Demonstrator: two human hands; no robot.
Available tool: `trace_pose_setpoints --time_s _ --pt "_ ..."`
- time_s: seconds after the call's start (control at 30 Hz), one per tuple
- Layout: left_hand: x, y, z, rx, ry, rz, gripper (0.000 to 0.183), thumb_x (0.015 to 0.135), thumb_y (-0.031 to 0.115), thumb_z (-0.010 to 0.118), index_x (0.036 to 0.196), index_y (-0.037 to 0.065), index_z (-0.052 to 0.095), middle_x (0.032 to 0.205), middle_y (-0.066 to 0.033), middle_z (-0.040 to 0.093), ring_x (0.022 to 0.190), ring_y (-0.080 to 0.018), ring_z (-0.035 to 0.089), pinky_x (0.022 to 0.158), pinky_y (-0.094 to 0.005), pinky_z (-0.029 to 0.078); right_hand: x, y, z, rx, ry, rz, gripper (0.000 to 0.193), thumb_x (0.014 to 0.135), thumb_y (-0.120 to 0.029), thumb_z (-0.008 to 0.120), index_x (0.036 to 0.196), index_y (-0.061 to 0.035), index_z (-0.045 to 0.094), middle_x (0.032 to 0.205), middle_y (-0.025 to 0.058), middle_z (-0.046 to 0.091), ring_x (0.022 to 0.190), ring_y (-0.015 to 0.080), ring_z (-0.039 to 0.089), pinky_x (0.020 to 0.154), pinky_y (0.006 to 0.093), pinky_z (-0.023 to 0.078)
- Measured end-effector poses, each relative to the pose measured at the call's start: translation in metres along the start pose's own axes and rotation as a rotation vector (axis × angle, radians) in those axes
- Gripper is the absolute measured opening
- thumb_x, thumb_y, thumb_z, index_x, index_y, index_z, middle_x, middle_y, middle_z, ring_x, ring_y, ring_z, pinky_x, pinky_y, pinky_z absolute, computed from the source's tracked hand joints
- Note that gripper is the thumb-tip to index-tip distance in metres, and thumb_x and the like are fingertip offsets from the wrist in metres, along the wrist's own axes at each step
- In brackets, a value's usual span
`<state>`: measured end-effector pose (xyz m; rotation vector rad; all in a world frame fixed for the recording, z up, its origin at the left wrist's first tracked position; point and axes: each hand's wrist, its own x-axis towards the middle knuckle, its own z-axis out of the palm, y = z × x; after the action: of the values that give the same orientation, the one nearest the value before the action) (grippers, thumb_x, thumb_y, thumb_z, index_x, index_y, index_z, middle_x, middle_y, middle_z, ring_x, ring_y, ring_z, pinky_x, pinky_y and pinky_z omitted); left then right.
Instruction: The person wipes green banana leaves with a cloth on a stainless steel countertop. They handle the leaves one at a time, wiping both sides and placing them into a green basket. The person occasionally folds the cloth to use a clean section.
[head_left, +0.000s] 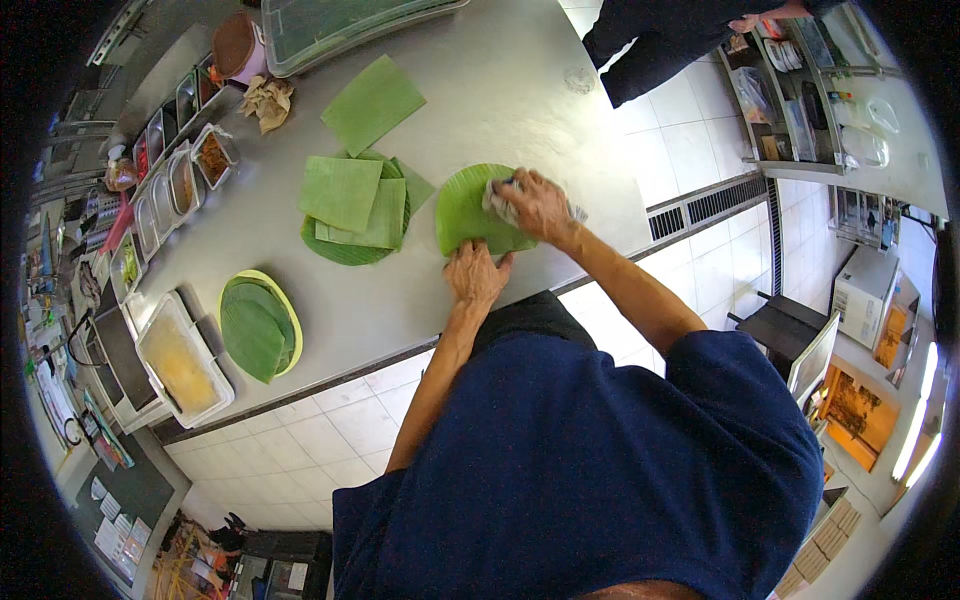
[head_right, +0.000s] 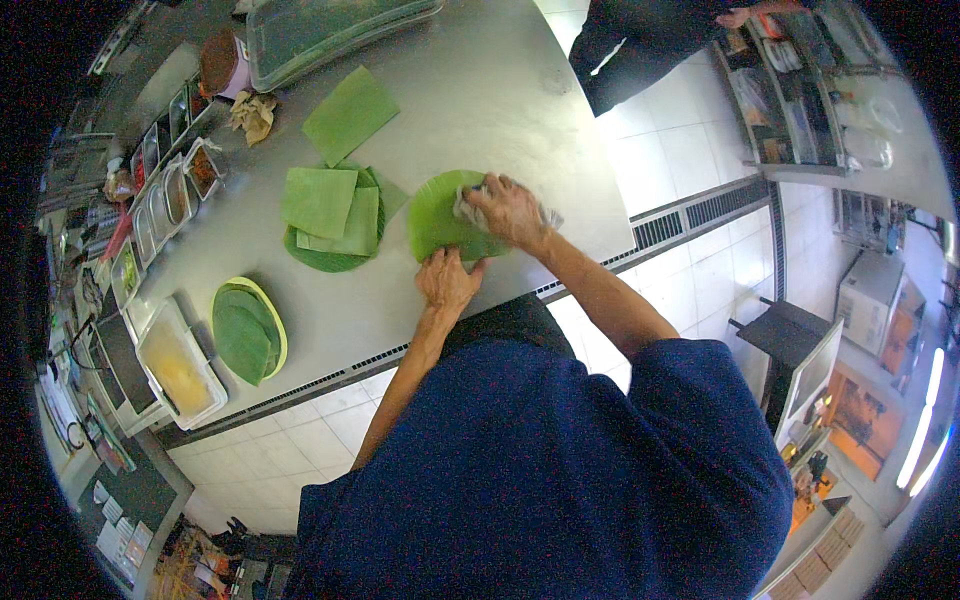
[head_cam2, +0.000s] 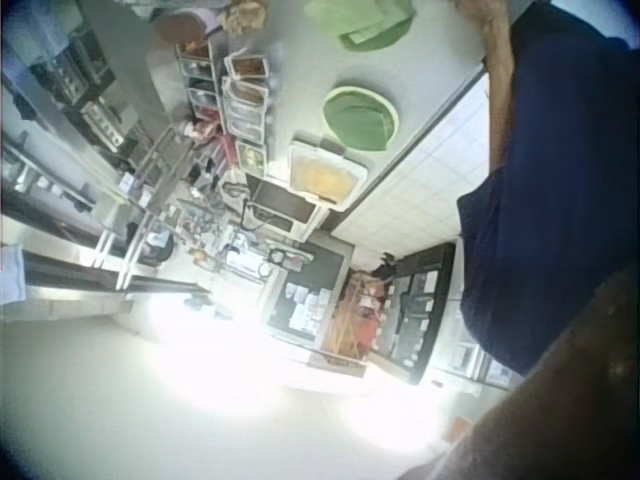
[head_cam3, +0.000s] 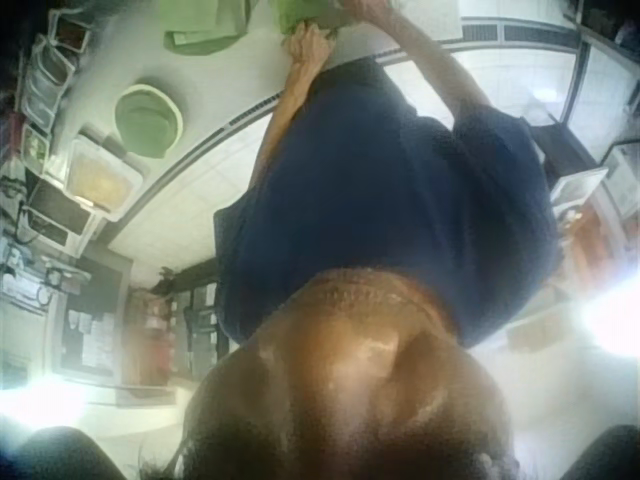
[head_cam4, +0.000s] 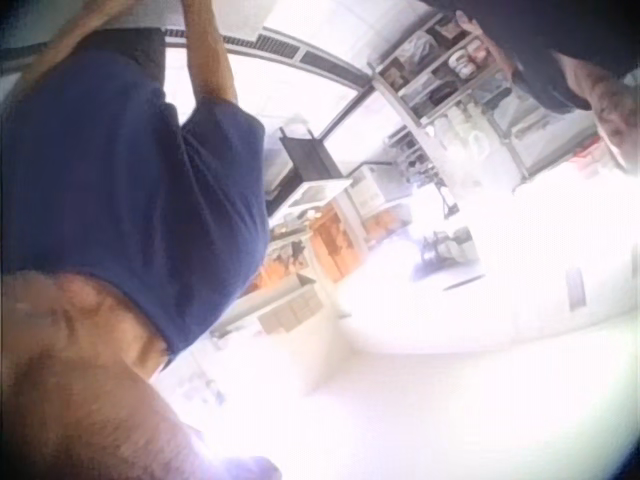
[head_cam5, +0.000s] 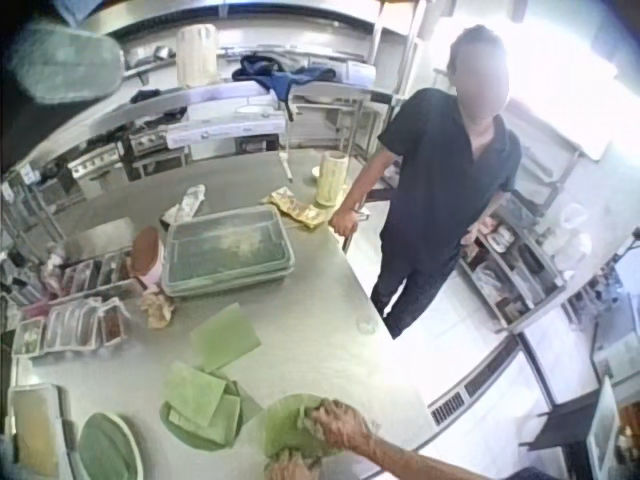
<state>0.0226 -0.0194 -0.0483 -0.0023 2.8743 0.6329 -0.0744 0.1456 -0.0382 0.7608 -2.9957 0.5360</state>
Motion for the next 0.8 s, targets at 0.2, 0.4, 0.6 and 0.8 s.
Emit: trace_pose_setpoints --time_s 0.2,0.4,0.6,0.8 --pt "0.005 0.003 -0.011 -0.014 -0.111 -0.007 0.064 0.078 0.054 0.074 0.115 0.003 0.066 0.107 -0.0217 0.067 0.096 -0.0391 0.068 0.078 -0.0521 0.055 0.075 0.056 -0.023 -0.085 0.115 0.148 0.040 0.086 -0.022 0.070 0.125 -0.0194 0.062 0.104 0.0118 0.060 0.098 0.0322 0.064 0.078 0.0438 0.057" --pt "0.017 0.014 -0.024 -0.047 -0.153 -0.055 0.054 0.082 0.051 0.072 0.101 0.000 0.071 0.098 -0.0229 0.070 0.084 -0.0387 0.070 0.071 -0.0508 0.056 -0.004 0.001 -0.064 0.036 0.097 0.233 0.045 0.080 -0.021 0.076 0.123 -0.0208 0.065 0.104 0.0105 0.061 0.099 0.0292 0.064 0.076 0.0419 0.057" --pt "0.010 0.015 -0.012 0.032 -0.091 -0.041 0.048 0.085 0.045 0.072 0.099 -0.001 0.071 0.094 -0.0224 0.070 0.079 -0.0391 0.070 0.068 -0.0501 0.056 -0.010 0.029 -0.026 -0.032 0.034 0.101 0.033 0.085 -0.014 0.065 0.118 -0.0204 0.068 0.109 0.0137 0.060 0.097 0.0319 0.065 0.077 0.0421 0.059" --pt "0.012 -0.007 -0.013 -0.026 -0.081 0.072 0.042 0.087 0.039 0.072 0.098 -0.001 0.071 0.094 -0.0214 0.071 0.078 -0.0390 0.070 0.072 -0.0504 0.055 0.031 0.049 -0.061 0.118 0.228 0.675 0.039 0.095 -0.037 0.065 0.127 -0.0144 0.064 0.124 0.0112 0.066 0.112 0.0332 0.064 0.092 0.0415 0.053"
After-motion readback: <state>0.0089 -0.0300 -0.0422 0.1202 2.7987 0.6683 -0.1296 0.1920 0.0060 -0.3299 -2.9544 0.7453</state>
